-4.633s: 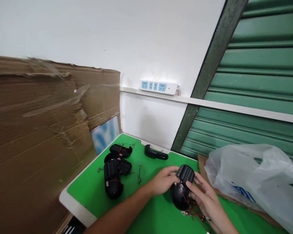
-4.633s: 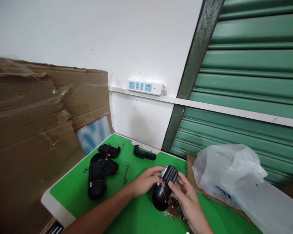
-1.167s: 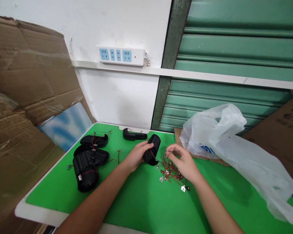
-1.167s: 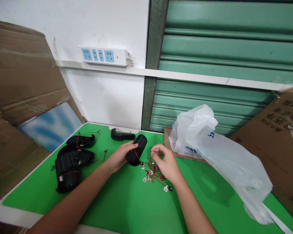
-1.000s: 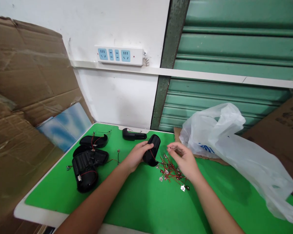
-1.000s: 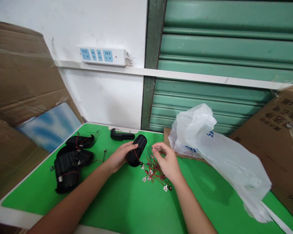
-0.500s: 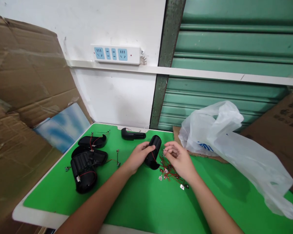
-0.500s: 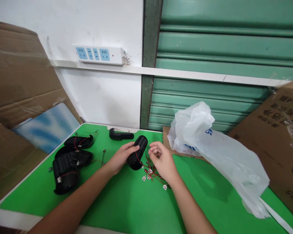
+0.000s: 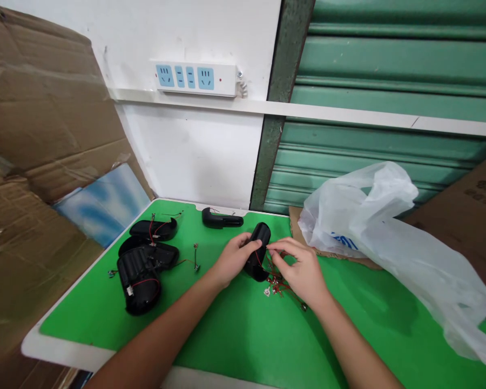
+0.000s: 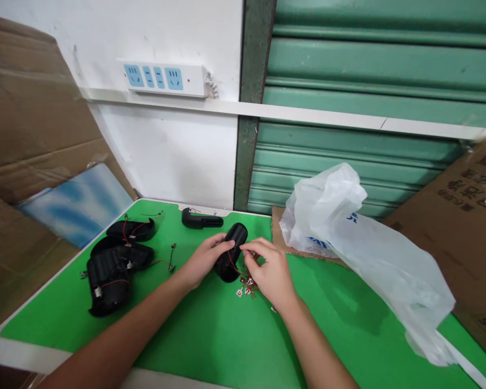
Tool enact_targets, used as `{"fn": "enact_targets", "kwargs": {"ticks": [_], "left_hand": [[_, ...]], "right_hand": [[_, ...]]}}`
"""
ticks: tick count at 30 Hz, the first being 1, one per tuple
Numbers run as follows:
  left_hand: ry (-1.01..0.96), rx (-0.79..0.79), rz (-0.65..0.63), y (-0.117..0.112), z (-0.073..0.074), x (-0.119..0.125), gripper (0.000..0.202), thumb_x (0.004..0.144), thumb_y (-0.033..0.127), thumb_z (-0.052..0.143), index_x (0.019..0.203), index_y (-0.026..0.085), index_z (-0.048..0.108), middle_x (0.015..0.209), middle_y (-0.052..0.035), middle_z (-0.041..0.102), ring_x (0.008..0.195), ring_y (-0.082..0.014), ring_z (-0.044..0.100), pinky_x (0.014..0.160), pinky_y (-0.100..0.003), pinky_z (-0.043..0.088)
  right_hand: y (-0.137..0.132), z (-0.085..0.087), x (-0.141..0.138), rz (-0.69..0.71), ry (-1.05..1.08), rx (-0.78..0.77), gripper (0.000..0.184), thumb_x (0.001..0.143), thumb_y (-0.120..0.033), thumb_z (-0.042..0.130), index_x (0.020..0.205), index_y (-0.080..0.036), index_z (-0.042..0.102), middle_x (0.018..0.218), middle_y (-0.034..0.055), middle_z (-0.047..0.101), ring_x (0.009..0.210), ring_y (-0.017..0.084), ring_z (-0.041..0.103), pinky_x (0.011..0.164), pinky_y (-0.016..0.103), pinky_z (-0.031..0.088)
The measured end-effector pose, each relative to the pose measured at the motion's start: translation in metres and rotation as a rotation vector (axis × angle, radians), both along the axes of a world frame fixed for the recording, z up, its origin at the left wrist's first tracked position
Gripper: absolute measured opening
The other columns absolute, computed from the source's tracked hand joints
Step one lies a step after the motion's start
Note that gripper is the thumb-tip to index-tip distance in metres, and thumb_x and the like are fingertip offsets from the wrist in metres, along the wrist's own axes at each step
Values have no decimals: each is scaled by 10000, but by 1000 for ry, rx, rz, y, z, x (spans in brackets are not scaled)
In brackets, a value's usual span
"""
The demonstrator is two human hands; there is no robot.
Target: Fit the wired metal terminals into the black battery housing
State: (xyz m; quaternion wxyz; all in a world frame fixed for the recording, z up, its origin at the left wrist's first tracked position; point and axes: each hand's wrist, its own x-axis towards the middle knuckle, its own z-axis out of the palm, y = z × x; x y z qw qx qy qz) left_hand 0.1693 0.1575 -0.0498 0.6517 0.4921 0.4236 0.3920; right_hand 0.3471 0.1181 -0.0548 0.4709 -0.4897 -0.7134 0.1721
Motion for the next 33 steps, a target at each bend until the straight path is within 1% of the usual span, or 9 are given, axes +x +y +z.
{"fn": "enact_targets", "kwargs": {"ticks": [5,12,19,26,33], "left_hand": [[9,9,-9,0,-2,1,389,748,481,727,928,144,652,759,5,582,681,-136,509,649,-256,360],[24,41,-30,-1,-5,3,393,762,484,719,949,143,665,767,7,587,699,-140,513,660,-257,362],[31,43,-26,-1,-5,3,377,771,473,717,944,143,663,769,2,588,706,-142,516,659,-254,364],[22,51,-39,-2,-6,3,382,774,479,708,954,146,663,807,-12,618,734,-149,533,676,-255,376],[36,68,-45,-2,-7,3,384,789,470,682,975,136,652,822,-15,614,747,-151,527,686,-262,385]], "right_hand": [[0,-4,-1,-42,38,-15,189,890,-191,628,1052,-225,721,903,37,757,793,186,715,760,321,588],[-1,-5,-3,-51,-3,0,224,891,-190,627,1100,-234,696,901,19,770,796,184,729,789,319,587],[-1,-4,-3,-52,-21,-14,226,893,-189,620,1104,-234,689,892,21,769,788,191,726,785,328,583],[-1,-6,-4,-46,-45,44,185,909,-196,616,1071,-235,695,923,32,758,795,190,717,766,321,581],[-1,-8,-3,-30,-56,45,179,919,-172,611,1069,-231,687,920,34,714,818,185,687,773,318,559]]}}
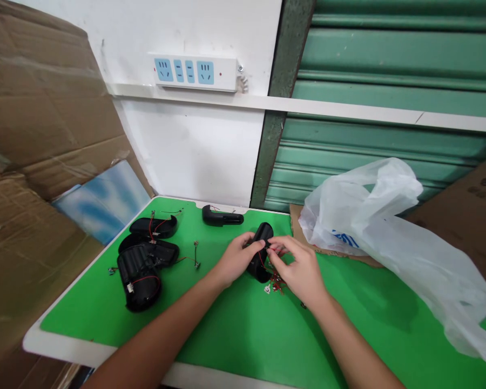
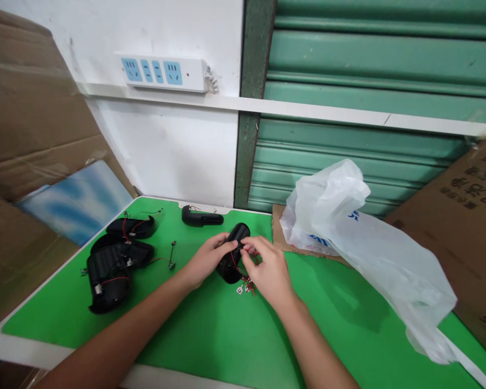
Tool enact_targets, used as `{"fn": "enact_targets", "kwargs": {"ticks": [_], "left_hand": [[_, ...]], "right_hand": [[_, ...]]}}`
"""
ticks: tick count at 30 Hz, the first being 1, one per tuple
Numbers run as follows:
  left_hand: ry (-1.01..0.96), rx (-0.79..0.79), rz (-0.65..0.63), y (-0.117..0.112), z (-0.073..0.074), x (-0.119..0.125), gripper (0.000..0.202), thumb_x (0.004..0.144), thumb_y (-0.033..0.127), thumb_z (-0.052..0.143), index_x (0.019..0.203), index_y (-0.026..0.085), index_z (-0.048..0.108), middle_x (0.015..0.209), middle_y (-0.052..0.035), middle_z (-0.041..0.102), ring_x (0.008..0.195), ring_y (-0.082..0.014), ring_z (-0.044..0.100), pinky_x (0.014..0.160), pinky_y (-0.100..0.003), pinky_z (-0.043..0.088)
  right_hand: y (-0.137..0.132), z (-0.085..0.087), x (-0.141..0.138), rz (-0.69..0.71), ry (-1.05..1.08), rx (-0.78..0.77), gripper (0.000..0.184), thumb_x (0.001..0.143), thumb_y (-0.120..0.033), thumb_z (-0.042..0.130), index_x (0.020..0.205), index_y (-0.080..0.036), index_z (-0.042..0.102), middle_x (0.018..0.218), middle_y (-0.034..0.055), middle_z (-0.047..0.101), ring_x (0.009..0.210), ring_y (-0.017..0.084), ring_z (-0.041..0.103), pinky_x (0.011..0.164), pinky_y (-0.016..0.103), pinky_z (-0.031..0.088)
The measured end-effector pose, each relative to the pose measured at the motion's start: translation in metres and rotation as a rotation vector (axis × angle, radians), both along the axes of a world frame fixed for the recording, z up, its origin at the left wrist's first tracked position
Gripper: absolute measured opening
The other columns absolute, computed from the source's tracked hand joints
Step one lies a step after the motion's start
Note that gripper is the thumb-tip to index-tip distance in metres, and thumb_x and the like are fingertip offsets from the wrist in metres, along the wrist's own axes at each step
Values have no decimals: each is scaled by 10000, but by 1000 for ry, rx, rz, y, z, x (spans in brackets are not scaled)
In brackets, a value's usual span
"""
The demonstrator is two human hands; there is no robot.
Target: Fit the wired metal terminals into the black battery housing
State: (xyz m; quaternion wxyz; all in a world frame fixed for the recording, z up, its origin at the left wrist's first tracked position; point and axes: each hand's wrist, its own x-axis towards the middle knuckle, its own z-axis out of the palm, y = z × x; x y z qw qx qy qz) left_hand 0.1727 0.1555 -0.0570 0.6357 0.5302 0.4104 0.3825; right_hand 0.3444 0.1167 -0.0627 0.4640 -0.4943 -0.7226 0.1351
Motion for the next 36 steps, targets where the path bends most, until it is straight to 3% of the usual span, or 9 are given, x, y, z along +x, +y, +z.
{"fn": "enact_targets", "kwargs": {"ticks": [36], "left_hand": [[-13,-13,-17,1,-1,0,425,776,479,684,985,112,637,818,1,580,748,-133,503,693,-256,374]], "right_hand": [[-2,3,-2,15,-11,45,200,925,-130,596,1078,-226,680,914,8,700,804,154,669,756,273,529]]}}
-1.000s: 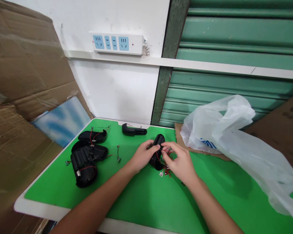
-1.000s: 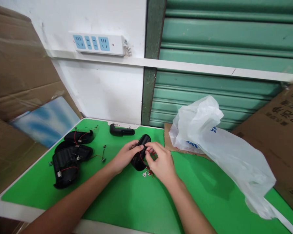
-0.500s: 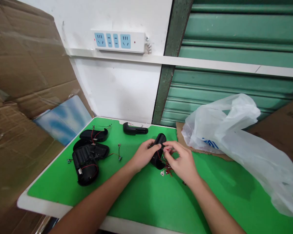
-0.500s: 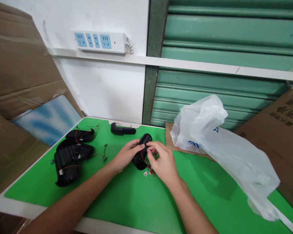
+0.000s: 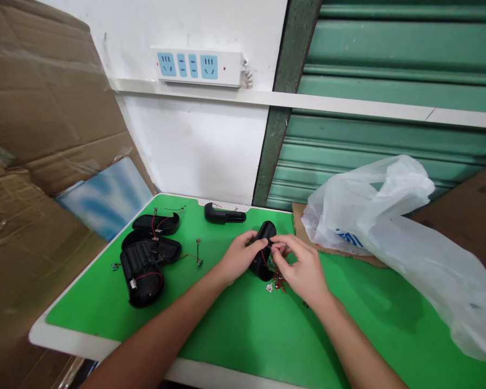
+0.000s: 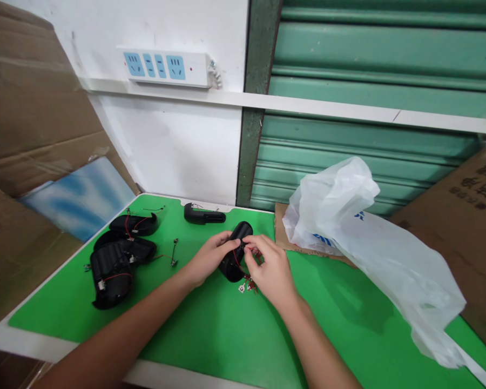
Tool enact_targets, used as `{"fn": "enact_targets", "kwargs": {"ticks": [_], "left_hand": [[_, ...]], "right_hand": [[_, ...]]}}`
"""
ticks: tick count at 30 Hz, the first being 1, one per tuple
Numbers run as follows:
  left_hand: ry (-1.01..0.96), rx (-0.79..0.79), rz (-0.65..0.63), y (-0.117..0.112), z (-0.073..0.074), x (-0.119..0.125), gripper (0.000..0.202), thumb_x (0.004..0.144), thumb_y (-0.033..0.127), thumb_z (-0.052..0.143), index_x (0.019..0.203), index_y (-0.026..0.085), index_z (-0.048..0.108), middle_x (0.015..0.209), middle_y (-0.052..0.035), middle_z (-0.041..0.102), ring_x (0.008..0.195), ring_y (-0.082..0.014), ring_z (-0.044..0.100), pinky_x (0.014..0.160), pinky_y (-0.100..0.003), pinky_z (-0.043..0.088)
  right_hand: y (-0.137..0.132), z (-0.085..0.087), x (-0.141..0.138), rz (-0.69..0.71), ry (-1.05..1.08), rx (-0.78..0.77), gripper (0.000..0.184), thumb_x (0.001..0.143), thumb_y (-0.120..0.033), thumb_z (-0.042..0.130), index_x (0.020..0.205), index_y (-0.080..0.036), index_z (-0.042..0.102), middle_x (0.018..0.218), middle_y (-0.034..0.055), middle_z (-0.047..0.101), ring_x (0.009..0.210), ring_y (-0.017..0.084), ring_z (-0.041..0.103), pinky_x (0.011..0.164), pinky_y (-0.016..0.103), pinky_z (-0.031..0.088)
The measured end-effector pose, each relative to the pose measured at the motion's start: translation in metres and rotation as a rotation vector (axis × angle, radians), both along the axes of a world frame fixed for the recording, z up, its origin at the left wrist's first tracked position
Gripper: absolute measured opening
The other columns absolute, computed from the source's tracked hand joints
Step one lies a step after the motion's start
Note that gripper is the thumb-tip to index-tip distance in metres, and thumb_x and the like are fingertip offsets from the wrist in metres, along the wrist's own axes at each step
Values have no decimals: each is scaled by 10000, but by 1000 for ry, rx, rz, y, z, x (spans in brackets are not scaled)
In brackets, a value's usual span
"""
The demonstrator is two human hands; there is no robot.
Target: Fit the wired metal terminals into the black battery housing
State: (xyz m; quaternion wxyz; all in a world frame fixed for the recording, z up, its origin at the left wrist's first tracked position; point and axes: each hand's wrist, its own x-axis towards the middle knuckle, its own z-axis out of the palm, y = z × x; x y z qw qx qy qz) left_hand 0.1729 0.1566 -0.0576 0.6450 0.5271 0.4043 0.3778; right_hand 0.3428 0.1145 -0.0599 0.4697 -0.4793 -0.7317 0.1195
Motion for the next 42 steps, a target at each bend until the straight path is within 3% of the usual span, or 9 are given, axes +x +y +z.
{"fn": "enact_targets", "kwargs": {"ticks": [11,19,37,42], "left_hand": [[-8,-6,17,0,1,0,407,763,473,693,966,123,647,808,2,587,742,-133,508,689,-252,374],[-63,-98,14,-1,0,1,426,749,467,722,996,123,670,850,-11,626,770,-136,536,717,-252,385],[-11,-3,32,-3,3,2,366,772,461,680,938,138,634,784,10,574,724,-130,500,664,-245,362],[-2,1,26,-2,3,2,371,775,467,677,934,135,630,774,12,560,709,-127,492,656,-247,357]], "right_hand": [[0,2,0,-5,4,22,167,933,-138,599,1048,-224,685,888,5,688,785,149,665,746,266,530],[0,1,-1,-2,-4,16,161,932,-149,598,1048,-220,686,897,12,701,798,153,671,747,269,536],[2,-1,1,54,142,-195,196,941,-233,608,1129,-228,662,927,20,713,840,159,672,767,272,547],[2,2,1,23,131,-139,143,953,-233,598,1073,-219,674,895,22,699,801,155,659,714,258,531]]}}
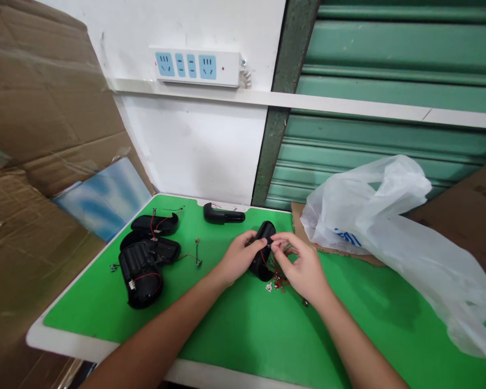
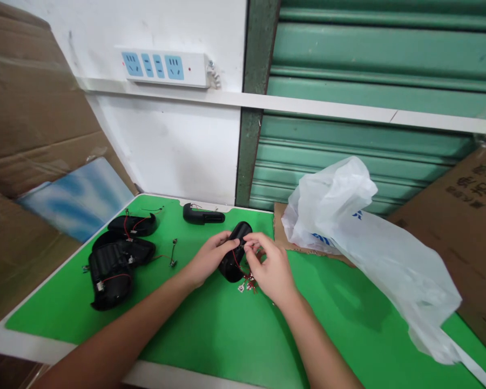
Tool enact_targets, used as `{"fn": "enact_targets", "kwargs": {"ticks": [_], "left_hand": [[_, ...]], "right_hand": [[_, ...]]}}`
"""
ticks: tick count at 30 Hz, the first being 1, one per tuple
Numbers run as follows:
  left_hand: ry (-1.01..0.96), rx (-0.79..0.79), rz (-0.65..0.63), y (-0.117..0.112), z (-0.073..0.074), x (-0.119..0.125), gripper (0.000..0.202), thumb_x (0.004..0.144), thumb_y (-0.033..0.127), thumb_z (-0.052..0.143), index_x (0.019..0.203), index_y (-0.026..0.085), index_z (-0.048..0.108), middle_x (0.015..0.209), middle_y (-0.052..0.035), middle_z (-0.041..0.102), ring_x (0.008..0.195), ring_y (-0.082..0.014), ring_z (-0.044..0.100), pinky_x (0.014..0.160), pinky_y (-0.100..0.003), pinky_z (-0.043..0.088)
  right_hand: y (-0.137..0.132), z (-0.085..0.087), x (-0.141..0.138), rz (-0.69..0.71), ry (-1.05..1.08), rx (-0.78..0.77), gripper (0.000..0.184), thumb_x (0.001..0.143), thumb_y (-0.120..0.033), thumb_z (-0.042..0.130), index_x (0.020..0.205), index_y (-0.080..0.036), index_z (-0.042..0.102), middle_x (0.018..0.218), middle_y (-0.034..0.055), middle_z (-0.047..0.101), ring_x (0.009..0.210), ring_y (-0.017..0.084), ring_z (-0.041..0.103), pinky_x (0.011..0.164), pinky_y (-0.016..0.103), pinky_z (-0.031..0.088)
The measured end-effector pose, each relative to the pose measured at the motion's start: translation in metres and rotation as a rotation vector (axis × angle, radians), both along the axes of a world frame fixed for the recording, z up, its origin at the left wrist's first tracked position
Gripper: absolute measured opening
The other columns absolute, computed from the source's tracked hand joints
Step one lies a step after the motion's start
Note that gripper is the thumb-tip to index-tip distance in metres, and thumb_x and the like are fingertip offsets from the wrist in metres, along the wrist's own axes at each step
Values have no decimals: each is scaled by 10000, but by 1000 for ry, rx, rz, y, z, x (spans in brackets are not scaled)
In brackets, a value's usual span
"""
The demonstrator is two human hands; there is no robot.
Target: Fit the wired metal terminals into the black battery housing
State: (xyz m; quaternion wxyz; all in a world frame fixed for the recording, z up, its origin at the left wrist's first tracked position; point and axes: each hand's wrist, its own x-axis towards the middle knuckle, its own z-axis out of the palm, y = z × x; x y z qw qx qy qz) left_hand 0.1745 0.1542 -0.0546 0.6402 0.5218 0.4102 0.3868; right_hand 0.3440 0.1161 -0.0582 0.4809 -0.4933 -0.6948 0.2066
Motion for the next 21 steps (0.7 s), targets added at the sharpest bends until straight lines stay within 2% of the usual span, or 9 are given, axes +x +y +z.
{"fn": "enact_targets", "kwargs": {"ticks": [4,10,15,21], "left_hand": [[-4,-21,19,2,-1,0,373,778,463,684,945,134,629,777,13,559,711,-128,496,668,-251,365],[-1,-21,17,1,0,0,378,773,468,694,942,134,638,787,11,567,719,-129,506,665,-251,372],[-1,-10,23,1,-1,1,369,767,472,700,929,145,639,773,13,570,710,-134,510,657,-255,371],[-7,-4,22,0,-2,2,370,766,468,702,936,144,642,785,12,581,728,-137,521,671,-254,380]], "right_hand": [[-1,1,1,-50,-82,92,132,948,-203,594,1049,-216,679,899,28,701,773,155,649,689,263,518],[-1,-2,0,-32,-137,86,194,951,-205,584,1129,-227,658,936,31,722,821,175,670,762,298,537],[-1,-4,0,-51,-131,87,202,939,-198,588,1126,-232,657,908,22,729,784,176,671,742,299,543],[0,-6,1,-44,-170,109,230,940,-186,580,1154,-235,647,934,28,730,826,191,685,809,328,549]]}}
